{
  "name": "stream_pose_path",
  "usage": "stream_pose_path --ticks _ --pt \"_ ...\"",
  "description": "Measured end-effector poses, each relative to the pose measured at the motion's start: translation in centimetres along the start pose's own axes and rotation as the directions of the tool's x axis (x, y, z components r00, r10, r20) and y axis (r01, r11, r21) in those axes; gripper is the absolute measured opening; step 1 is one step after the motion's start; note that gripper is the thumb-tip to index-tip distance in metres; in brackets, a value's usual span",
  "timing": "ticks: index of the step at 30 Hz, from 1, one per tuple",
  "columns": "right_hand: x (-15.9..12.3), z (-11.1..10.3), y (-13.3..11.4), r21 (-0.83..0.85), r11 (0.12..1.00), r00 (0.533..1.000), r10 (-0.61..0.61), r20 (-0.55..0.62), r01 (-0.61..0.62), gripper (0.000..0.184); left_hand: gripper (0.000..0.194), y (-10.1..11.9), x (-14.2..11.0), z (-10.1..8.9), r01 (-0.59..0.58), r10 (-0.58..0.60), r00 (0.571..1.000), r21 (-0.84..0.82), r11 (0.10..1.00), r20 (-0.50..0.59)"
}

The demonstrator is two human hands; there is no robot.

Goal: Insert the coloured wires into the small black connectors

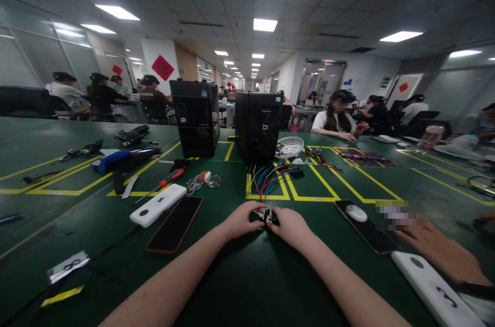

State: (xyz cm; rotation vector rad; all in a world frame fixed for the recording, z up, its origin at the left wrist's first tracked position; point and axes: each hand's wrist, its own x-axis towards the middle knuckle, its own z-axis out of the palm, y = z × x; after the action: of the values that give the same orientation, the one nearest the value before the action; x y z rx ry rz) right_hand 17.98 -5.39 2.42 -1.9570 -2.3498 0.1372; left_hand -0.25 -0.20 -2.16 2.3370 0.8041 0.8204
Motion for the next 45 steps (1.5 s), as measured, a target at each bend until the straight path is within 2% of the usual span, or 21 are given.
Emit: stream_pose_path --ticks 2,6,11,16,24,31,36,45 --pt "0.6 -0.6 1.3 0.000 0.992 0.991 0.129 -0.041 -0.129 0.030 0.043 0.0 0.0 0.0 0.027 -0.027 1.000 -0.019 0.999 -0.013" --pt "1.5 -2.2 6.1 -0.008 0.925 0.916 0.374 -0.146 -0.379 0.035 0.035 0.4 0.0 -0.2 0.034 -0.033 0.999 -0.020 0.999 0.013" --pt "1.5 -2.8 12.1 -0.026 0.843 0.840 0.533 -0.106 -0.538 0.036 0.032 0.7 0.1 -0.3 0.036 -0.036 0.999 0.005 0.999 0.040" --pt "1.5 -2.1 14.0 -0.006 0.778 0.774 0.625 -0.102 -0.629 0.038 0.028 0.6 0.1 -0.1 0.070 -0.069 0.996 -0.009 0.998 0.054" --pt "1.8 -0.9 14.8 0.016 0.764 0.757 0.642 -0.124 -0.645 0.038 0.024 0.6 0.1 -0.2 0.059 -0.058 0.996 -0.006 0.998 0.061" --pt "1.5 -1.5 15.6 0.118 0.761 0.741 0.649 -0.174 -0.638 0.057 0.020 0.6 0.2 -0.2 0.028 -0.030 0.998 0.024 0.999 0.062" --pt "1.3 -2.0 16.5 0.107 0.787 0.755 0.614 -0.230 -0.608 0.036 0.019 0.6 0.2 -0.2 0.032 -0.034 0.997 0.030 0.999 0.067" --pt "1.9 -1.8 16.6 0.046 0.841 0.791 0.524 -0.315 -0.539 0.027 0.019 0.7 0.2 -0.4 0.044 -0.048 0.995 0.043 0.998 0.082"
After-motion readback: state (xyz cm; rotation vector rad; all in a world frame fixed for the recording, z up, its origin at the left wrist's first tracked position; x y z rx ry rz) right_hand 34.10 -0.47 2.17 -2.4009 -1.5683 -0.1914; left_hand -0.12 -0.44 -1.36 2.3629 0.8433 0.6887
